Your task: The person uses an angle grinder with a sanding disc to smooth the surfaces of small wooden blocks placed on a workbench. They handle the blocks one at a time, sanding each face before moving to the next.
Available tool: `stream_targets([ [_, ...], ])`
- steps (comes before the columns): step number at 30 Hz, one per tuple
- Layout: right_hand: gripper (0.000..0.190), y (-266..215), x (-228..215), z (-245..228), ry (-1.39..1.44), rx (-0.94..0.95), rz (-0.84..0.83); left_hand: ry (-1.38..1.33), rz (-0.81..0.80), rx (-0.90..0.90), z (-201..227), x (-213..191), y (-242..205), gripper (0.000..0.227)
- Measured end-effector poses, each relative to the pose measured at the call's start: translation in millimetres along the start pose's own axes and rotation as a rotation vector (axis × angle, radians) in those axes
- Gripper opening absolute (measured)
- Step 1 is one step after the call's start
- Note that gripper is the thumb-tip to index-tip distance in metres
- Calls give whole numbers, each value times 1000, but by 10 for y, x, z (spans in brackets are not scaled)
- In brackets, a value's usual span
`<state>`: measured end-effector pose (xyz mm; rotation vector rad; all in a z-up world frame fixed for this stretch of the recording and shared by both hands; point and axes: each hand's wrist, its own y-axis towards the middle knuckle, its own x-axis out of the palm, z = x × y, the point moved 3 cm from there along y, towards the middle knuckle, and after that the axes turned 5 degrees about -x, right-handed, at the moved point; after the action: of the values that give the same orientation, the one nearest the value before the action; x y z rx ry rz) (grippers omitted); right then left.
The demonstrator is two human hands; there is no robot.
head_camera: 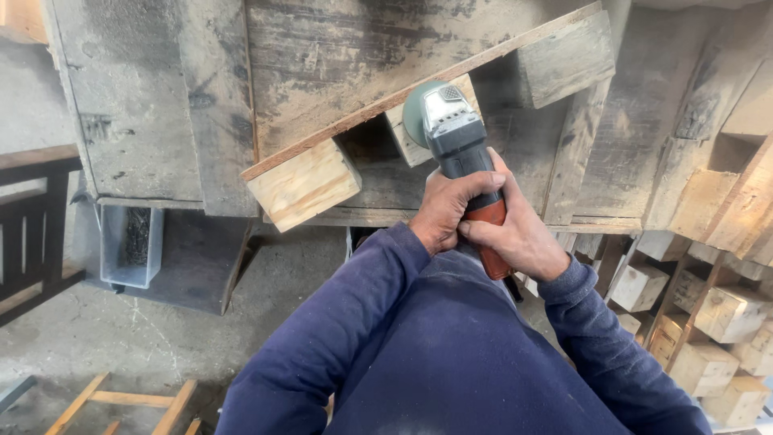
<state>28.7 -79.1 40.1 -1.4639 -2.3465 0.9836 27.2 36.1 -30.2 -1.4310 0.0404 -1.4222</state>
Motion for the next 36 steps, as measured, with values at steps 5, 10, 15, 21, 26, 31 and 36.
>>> stream_targets([
  [5, 115, -231, 6, 92, -40, -75, -29, 39, 61, -14, -235, 57, -127, 48],
  [10, 115, -250, -115, 282, 29, 26, 65, 46, 62, -79, -347, 123, 11, 48],
  [15, 114, -369, -202, 268, 35, -12, 109, 129, 84, -103, -381, 296, 58, 51],
  [21, 115, -477, -258, 525, 69, 103, 158, 102, 41, -95, -625, 321, 52, 58],
  [26, 114, -461, -228, 514, 110, -73, 152, 141, 34, -98, -550, 331, 86, 54],
  [31, 113, -535, -166, 659, 127, -13, 188, 170, 48, -93, -657, 275, 28, 51],
  [36, 114, -522, -94, 697, 106, 23, 216, 229, 74, -102, -667, 175, 73, 53],
])
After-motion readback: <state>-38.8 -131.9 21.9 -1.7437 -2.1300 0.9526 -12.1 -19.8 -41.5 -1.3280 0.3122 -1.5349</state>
